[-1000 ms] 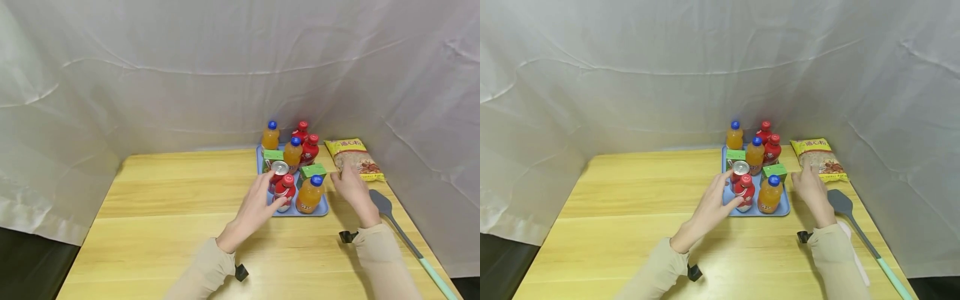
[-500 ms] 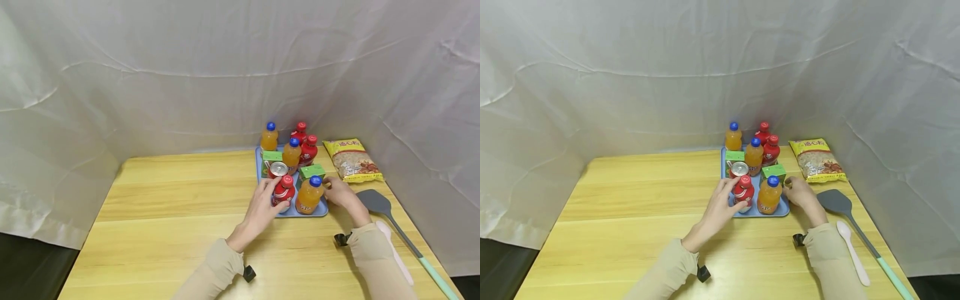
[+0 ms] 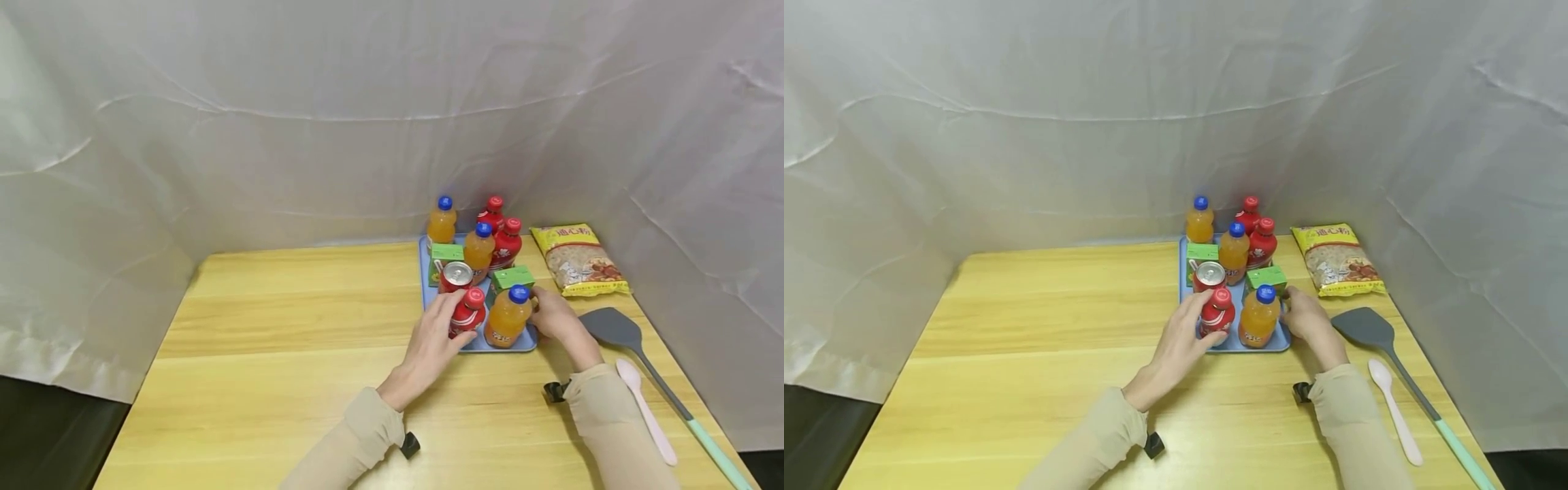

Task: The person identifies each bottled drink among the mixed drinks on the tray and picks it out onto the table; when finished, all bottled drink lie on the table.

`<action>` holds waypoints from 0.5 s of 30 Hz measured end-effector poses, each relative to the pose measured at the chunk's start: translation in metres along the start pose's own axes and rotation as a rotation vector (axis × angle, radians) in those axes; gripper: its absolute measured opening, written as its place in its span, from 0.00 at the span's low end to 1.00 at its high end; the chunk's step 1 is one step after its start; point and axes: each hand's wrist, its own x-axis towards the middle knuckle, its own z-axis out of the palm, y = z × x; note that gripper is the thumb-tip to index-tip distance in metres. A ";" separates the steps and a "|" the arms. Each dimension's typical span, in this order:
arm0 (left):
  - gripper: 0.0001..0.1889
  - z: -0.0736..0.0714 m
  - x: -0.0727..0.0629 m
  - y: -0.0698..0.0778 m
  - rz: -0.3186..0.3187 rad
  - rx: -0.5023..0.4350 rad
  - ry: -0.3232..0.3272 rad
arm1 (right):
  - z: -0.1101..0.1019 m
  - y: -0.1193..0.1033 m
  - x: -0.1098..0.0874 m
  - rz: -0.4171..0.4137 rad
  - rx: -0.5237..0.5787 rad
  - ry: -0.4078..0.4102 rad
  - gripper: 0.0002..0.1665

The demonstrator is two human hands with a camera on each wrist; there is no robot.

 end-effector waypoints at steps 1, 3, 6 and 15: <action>0.41 0.001 0.000 -0.001 0.019 0.003 0.007 | 0.000 0.001 0.001 -0.002 -0.013 0.003 0.35; 0.39 0.001 -0.002 -0.002 0.048 0.008 0.020 | 0.000 0.001 0.001 -0.004 -0.042 0.012 0.35; 0.38 -0.003 -0.004 -0.001 0.070 0.031 0.046 | 0.000 0.001 0.001 -0.006 -0.052 0.013 0.34; 0.39 -0.052 -0.007 0.002 0.049 -0.004 0.127 | -0.003 -0.003 0.000 0.003 -0.121 0.009 0.39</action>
